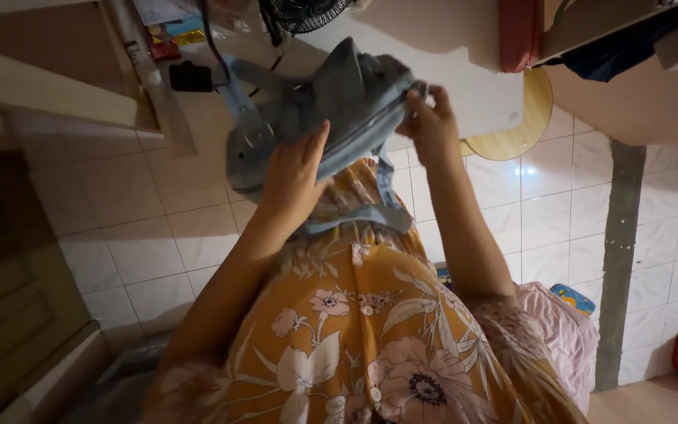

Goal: The person zips a pink backpack containing a bottle and hangs it on a rack, then takes down a blue backpack, opens it, and removes items including a snack bar, a calculator, a wallet and a small pouch, placing them on the desk and shelf.

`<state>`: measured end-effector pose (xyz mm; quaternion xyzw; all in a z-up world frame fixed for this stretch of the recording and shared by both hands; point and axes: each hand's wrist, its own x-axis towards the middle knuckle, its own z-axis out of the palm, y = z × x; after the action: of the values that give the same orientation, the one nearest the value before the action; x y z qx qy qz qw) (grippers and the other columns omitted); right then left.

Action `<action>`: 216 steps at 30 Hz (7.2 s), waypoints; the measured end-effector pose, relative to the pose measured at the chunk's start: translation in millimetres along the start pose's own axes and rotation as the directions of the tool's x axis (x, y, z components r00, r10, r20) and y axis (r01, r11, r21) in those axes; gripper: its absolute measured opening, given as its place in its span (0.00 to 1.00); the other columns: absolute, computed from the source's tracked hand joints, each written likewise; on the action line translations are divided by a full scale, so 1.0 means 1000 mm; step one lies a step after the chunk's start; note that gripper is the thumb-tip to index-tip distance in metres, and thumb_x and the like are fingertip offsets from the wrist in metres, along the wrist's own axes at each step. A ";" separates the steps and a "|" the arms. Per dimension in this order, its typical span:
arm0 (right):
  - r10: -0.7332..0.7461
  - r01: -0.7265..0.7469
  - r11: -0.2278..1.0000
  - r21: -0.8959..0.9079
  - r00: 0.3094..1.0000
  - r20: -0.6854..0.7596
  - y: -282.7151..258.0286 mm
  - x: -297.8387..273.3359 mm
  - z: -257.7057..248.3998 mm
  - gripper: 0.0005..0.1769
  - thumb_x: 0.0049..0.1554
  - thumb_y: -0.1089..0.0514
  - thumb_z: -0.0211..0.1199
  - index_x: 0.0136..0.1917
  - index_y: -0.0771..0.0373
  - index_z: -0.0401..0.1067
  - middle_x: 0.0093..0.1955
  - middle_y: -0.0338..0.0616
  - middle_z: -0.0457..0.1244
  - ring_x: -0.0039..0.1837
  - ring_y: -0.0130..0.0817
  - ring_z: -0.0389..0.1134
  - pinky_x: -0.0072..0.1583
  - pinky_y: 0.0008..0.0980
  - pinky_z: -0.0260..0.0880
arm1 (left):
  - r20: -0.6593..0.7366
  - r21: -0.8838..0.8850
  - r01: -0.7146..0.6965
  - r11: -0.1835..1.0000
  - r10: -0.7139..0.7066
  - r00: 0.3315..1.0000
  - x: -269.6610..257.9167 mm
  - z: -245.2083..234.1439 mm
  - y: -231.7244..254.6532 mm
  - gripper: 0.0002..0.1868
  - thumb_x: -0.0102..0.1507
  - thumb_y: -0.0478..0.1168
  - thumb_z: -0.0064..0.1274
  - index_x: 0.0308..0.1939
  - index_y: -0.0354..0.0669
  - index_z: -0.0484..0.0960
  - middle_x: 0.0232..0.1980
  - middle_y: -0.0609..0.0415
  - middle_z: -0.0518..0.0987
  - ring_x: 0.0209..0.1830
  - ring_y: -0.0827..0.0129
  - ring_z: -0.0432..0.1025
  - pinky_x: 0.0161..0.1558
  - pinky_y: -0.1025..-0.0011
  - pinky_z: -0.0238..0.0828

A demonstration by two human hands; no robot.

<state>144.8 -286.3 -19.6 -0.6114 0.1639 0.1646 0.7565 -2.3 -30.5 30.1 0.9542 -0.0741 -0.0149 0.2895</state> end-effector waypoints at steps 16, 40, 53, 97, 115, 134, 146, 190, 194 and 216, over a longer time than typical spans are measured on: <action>-0.205 0.185 0.909 -0.373 0.979 -0.015 -0.039 -0.009 -0.014 0.11 0.65 0.58 0.57 0.53 0.70 0.72 0.42 0.44 0.66 0.35 0.29 0.70 0.36 0.25 0.68 | -0.020 -0.347 -0.098 0.933 0.097 0.995 0.109 0.071 0.019 0.29 0.68 0.56 0.55 0.62 0.35 0.73 0.61 0.37 0.77 0.58 0.45 0.73 0.55 0.56 0.71; -0.134 0.184 0.738 -0.650 0.983 0.125 -0.024 -0.087 0.013 0.09 0.61 0.59 0.61 0.45 0.68 0.76 0.33 0.44 0.69 0.29 0.26 0.69 0.35 0.29 0.69 | -0.292 -0.114 0.079 0.990 -0.109 0.950 0.256 0.147 -0.015 0.19 0.53 0.38 0.66 0.41 0.48 0.72 0.44 0.46 0.76 0.49 0.47 0.71 0.49 0.51 0.64; -0.027 0.176 0.750 -0.638 0.971 0.236 -0.009 -0.131 0.010 0.08 0.62 0.59 0.61 0.50 0.66 0.77 0.32 0.42 0.67 0.30 0.26 0.65 0.35 0.30 0.66 | -0.127 -0.012 -0.215 0.977 0.212 0.969 0.124 0.087 0.024 0.54 0.45 0.59 0.70 0.60 0.23 0.65 0.58 0.23 0.72 0.56 0.34 0.68 0.60 0.49 0.64; -0.428 0.387 0.535 -0.751 0.891 0.155 0.018 -0.051 -0.064 0.29 0.59 0.69 0.61 0.73 0.64 0.63 0.65 0.57 0.65 0.55 0.41 0.73 0.52 0.33 0.75 | -0.219 -0.057 0.019 0.998 -0.031 0.975 0.092 -0.041 0.037 0.29 0.56 0.25 0.60 0.62 0.41 0.78 0.56 0.43 0.78 0.48 0.47 0.76 0.49 0.57 0.74; -0.330 0.647 0.037 -0.762 0.727 0.602 -0.035 -0.016 -0.094 0.27 0.56 0.58 0.71 0.68 0.49 0.72 0.78 0.61 0.49 0.76 0.66 0.53 0.71 0.55 0.60 | -0.524 -0.120 0.202 0.972 -0.235 0.818 0.107 0.037 0.050 0.28 0.54 0.26 0.65 0.58 0.44 0.80 0.57 0.45 0.77 0.58 0.46 0.71 0.56 0.55 0.70; -0.176 0.836 0.058 -0.545 0.546 0.819 -0.023 0.115 -0.032 0.14 0.55 0.69 0.57 0.45 0.59 0.83 0.59 0.51 0.67 0.55 0.53 0.69 0.61 0.44 0.69 | -0.445 -0.326 0.321 0.889 -0.444 0.778 0.032 0.106 0.008 0.22 0.62 0.26 0.48 0.60 0.41 0.78 0.58 0.43 0.81 0.58 0.46 0.74 0.57 0.57 0.70; 0.464 0.668 -0.458 -0.586 0.742 0.484 -0.089 0.044 0.007 0.10 0.58 0.62 0.61 0.50 0.53 0.80 0.58 0.45 0.70 0.59 0.45 0.72 0.59 0.45 0.70 | -0.042 -0.517 0.170 0.839 -0.223 0.974 0.010 0.124 -0.022 0.30 0.55 0.44 0.67 0.58 0.38 0.78 0.60 0.38 0.76 0.60 0.45 0.70 0.59 0.57 0.65; 0.078 0.238 0.782 -0.576 0.879 0.470 0.249 0.025 0.363 0.29 0.57 0.50 0.64 0.63 0.71 0.62 0.57 0.57 0.67 0.56 0.45 0.71 0.58 0.39 0.73 | -0.167 -0.767 0.451 0.457 -0.821 0.547 -0.077 0.045 -0.228 0.16 0.72 0.40 0.40 0.60 0.33 0.68 0.47 0.44 0.76 0.35 0.62 0.74 0.37 0.66 0.73; 0.127 0.228 0.786 -0.575 0.851 0.510 0.231 0.015 0.353 0.31 0.58 0.53 0.63 0.70 0.66 0.59 0.63 0.56 0.65 0.59 0.43 0.70 0.60 0.37 0.70 | -0.150 -0.831 0.360 0.423 -0.796 0.587 -0.083 0.050 -0.213 0.20 0.73 0.44 0.44 0.61 0.31 0.65 0.46 0.44 0.76 0.37 0.64 0.74 0.41 0.67 0.74; 0.182 0.506 0.630 -0.590 0.642 0.745 0.020 -0.099 0.082 0.20 0.64 0.53 0.63 0.65 0.64 0.68 0.53 0.43 0.65 0.53 0.35 0.67 0.52 0.33 0.68 | -0.276 -0.808 0.096 0.582 -0.518 0.810 -0.116 0.037 -0.115 0.11 0.72 0.36 0.51 0.56 0.40 0.70 0.51 0.52 0.74 0.48 0.69 0.70 0.55 0.70 0.69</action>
<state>51.2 -206.9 24.1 -0.7566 -0.3097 0.3761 0.4361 -103.9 61.0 -66.5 0.7094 0.1871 0.1432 0.6642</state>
